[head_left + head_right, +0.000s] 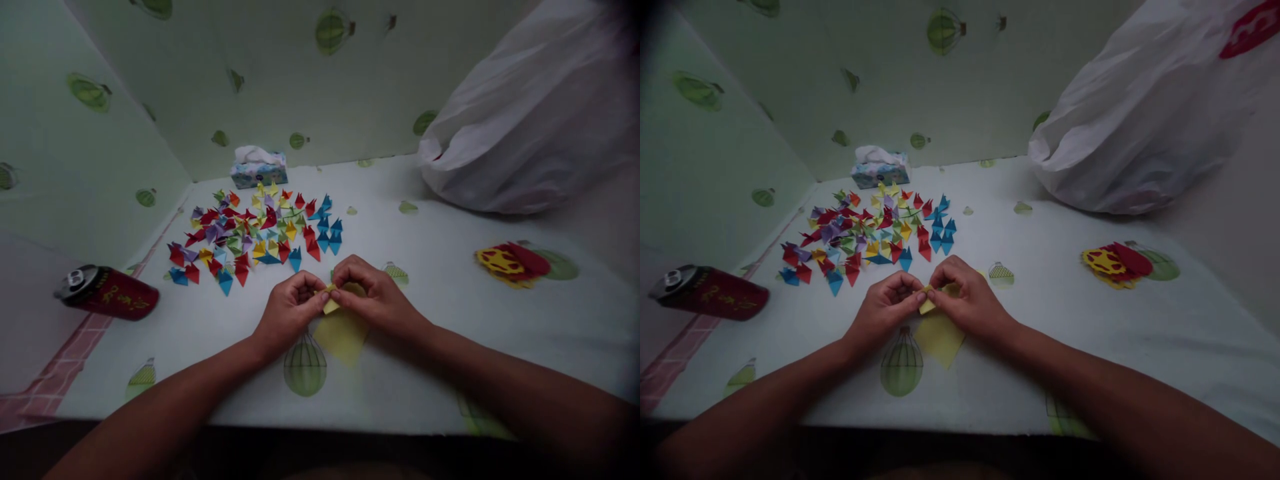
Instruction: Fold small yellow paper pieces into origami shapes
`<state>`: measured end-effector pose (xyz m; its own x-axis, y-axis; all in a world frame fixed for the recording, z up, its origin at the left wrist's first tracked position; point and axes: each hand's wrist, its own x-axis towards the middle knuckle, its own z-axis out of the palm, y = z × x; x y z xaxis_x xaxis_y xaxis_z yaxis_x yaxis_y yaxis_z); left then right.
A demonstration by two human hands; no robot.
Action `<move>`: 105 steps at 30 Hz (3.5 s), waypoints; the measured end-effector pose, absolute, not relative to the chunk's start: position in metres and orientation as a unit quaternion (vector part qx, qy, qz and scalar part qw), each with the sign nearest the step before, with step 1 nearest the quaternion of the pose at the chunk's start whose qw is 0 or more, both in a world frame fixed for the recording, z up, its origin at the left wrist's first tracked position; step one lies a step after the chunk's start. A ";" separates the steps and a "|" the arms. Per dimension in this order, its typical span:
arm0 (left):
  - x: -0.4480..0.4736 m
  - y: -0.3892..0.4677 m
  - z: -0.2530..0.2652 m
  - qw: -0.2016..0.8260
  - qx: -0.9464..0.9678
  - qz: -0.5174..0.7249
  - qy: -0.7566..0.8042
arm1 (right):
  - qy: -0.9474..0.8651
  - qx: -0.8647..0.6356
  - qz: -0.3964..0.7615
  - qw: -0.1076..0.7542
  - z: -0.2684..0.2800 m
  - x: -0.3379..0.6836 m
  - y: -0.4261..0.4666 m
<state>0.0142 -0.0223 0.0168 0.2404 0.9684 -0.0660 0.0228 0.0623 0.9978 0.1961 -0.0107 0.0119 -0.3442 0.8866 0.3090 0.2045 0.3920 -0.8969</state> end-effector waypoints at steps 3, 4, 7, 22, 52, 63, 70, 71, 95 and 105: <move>0.015 -0.022 0.016 0.573 0.540 0.415 0.456 | -0.723 -0.365 0.390 0.439 0.012 0.196 -0.011; 0.015 -0.022 0.017 0.577 0.535 0.416 0.455 | -0.723 -0.360 0.390 0.442 0.012 0.196 -0.011; 0.015 -0.022 0.018 0.593 0.522 0.413 0.452 | -0.722 -0.354 0.394 0.446 0.010 0.197 -0.011; 0.014 -0.023 0.015 0.621 0.487 0.414 0.454 | -0.698 -0.350 0.436 0.448 0.009 0.197 -0.008; 0.011 -0.022 0.015 0.620 0.474 0.420 0.463 | -0.636 -0.379 0.526 0.419 0.014 0.197 -0.009; 0.012 -0.023 0.017 0.601 0.493 0.424 0.465 | -0.656 -0.386 0.501 0.412 0.016 0.199 -0.008; 0.013 -0.023 0.019 0.590 0.498 0.420 0.477 | -0.654 -0.383 0.511 0.406 0.015 0.200 -0.007; 0.013 -0.023 0.019 0.590 0.497 0.420 0.477 | -0.654 -0.384 0.511 0.406 0.015 0.199 -0.007; 0.009 -0.019 0.012 0.641 0.458 0.420 0.451 | -0.658 -0.382 0.486 0.430 0.013 0.197 -0.008; 0.011 -0.018 0.016 0.610 0.482 0.425 0.463 | -0.653 -0.390 0.508 0.404 0.013 0.198 -0.008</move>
